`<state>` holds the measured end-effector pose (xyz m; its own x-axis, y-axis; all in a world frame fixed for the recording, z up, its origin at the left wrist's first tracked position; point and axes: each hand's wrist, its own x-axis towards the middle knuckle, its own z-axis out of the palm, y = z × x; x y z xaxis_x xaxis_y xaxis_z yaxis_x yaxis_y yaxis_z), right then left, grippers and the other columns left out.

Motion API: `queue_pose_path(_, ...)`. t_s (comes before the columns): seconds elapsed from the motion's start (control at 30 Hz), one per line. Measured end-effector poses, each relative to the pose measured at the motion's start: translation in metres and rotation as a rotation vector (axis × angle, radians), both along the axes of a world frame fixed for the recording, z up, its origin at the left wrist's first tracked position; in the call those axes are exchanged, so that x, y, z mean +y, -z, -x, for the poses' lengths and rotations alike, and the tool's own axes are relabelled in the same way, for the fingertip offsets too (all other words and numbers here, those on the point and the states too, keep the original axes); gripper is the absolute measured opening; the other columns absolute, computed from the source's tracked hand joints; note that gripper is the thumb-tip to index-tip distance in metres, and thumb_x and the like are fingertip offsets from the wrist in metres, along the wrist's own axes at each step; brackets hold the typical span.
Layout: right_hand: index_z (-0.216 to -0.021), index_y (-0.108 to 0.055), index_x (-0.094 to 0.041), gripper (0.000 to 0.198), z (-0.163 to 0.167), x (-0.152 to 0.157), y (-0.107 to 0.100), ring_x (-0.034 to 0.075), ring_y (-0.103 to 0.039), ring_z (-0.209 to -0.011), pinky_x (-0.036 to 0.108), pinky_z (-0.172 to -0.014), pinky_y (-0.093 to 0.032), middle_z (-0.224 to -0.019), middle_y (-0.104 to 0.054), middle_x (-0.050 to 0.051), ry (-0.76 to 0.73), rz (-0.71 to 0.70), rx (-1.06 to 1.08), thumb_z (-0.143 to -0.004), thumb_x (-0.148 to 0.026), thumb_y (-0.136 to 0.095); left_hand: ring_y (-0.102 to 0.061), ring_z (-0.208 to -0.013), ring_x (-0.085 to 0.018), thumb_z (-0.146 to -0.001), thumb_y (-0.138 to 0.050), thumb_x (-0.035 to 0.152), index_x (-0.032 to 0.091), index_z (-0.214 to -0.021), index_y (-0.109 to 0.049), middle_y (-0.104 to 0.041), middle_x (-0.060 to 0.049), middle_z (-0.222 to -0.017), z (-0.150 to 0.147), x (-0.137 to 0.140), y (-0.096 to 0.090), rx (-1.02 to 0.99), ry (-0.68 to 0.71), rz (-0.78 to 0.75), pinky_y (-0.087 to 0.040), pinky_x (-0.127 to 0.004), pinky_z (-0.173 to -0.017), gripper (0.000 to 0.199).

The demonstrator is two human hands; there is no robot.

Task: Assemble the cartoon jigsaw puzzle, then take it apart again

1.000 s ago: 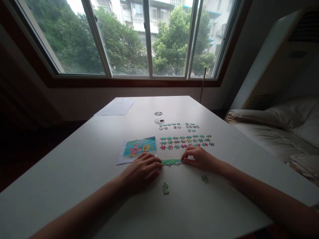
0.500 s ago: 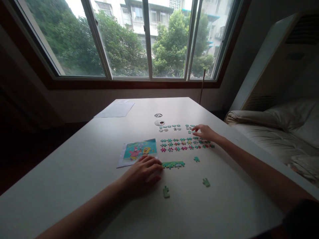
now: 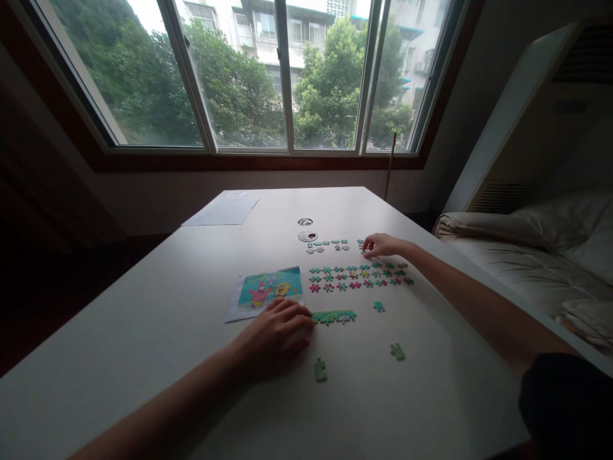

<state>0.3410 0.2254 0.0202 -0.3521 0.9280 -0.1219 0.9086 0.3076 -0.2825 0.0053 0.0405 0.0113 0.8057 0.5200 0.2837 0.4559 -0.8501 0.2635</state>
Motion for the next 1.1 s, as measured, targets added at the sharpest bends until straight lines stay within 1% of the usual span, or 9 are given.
queue_pose_path(0.13,-0.091,-0.068,-0.015,0.034,0.002,0.010,-0.003,0.016,-0.060,-0.072,0.023,-0.062,-0.044,-0.088,-0.066,0.007,-0.016,0.074,0.014,-0.060,-0.029,-0.071,-0.050,-0.098,-0.023,-0.084,-0.050,0.021,0.022,-0.107,-0.053,-0.057,-0.007,-0.108,0.000,0.000,0.000,0.001,-0.002,0.002,-0.037,-0.041,-0.089,0.023)
queue_pose_path(0.27,-0.085,-0.068,-0.014,0.031,0.001,0.014,-0.002,0.015,-0.059,-0.067,0.022,-0.057,-0.044,-0.081,-0.066,0.006,-0.021,0.119,0.043,-0.058,-0.029,-0.071,-0.050,-0.098,-0.023,-0.084,-0.049,0.021,0.022,-0.107,-0.054,-0.058,-0.007,-0.107,0.000,0.000,0.000,-0.003,-0.003,-0.005,-0.037,-0.040,-0.089,0.023)
queue_pose_path(0.43,-0.080,-0.063,-0.014,0.026,0.003,0.005,-0.001,0.014,-0.056,-0.066,0.023,-0.057,-0.042,-0.078,-0.064,0.004,-0.025,0.056,0.106,-0.057,-0.027,-0.070,-0.051,-0.098,-0.022,-0.084,-0.049,0.021,0.022,-0.107,-0.054,-0.058,-0.007,-0.107,0.000,0.000,0.000,-0.008,-0.001,-0.013,-0.038,-0.040,-0.089,0.023)
queue_pose_path(0.53,-0.078,-0.060,-0.014,0.020,0.009,-0.016,-0.003,0.013,-0.054,-0.068,0.023,-0.059,-0.041,-0.077,-0.062,0.003,-0.067,0.009,0.161,-0.063,-0.025,-0.065,-0.050,-0.098,-0.022,-0.084,-0.049,0.021,0.022,-0.107,-0.054,-0.058,-0.007,-0.107,0.000,0.000,0.000,-0.006,-0.007,-0.005,-0.038,-0.040,-0.089,0.023)
queue_pose_path(0.63,-0.084,-0.058,-0.014,0.018,0.019,-0.050,-0.008,0.012,-0.055,-0.071,0.023,-0.062,-0.042,-0.080,-0.061,0.003,-0.145,-0.001,0.234,-0.070,-0.025,-0.060,-0.050,-0.098,-0.022,-0.084,-0.049,0.021,0.022,-0.107,-0.054,-0.058,-0.007,-0.107,0.000,-0.001,-0.001,-0.005,-0.006,-0.002,-0.038,-0.040,-0.089,0.023)
queue_pose_path(0.77,-0.089,-0.060,-0.014,0.019,0.030,-0.106,-0.017,0.011,-0.055,-0.071,0.022,-0.062,-0.043,-0.080,-0.062,0.003,-0.360,0.105,0.426,-0.077,-0.028,-0.057,-0.051,-0.095,-0.022,-0.085,-0.048,0.021,0.021,-0.105,-0.055,-0.058,-0.008,-0.105,-0.002,-0.001,-0.002,-0.016,-0.009,-0.010,-0.038,-0.039,-0.088,0.021)
queue_pose_path(0.87,-0.091,-0.065,-0.017,0.018,0.034,-0.141,-0.022,0.011,-0.056,-0.072,0.023,-0.063,-0.044,-0.083,-0.064,0.004,-0.461,0.154,0.417,-0.081,-0.028,-0.054,-0.051,-0.095,-0.022,-0.085,-0.048,0.022,0.022,-0.105,-0.055,-0.059,-0.007,-0.105,-0.002,-0.001,-0.002,-0.019,-0.008,-0.015,-0.038,-0.039,-0.088,0.021)
queue_pose_path(0.97,-0.092,-0.067,-0.019,0.019,0.037,-0.159,-0.022,0.013,-0.058,-0.080,0.024,-0.072,-0.045,-0.088,-0.065,0.005,-0.523,0.146,0.410,-0.084,-0.028,-0.053,-0.051,-0.096,-0.022,-0.085,-0.048,0.021,0.022,-0.106,-0.054,-0.058,-0.007,-0.105,-0.002,-0.001,-0.002,-0.014,-0.004,-0.016,-0.038,-0.039,-0.088,0.022)
queue_pose_path(1.1,-0.097,-0.066,-0.020,0.020,0.038,-0.162,-0.015,0.014,-0.059,-0.086,0.026,-0.078,-0.045,-0.093,-0.067,0.005,-0.519,0.083,0.416,-0.083,-0.027,-0.054,-0.051,-0.097,-0.022,-0.085,-0.049,0.020,0.022,-0.107,-0.054,-0.058,-0.007,-0.106,-0.001,-0.001,-0.002,-0.006,-0.005,-0.015,-0.038,-0.038,-0.088,0.022)
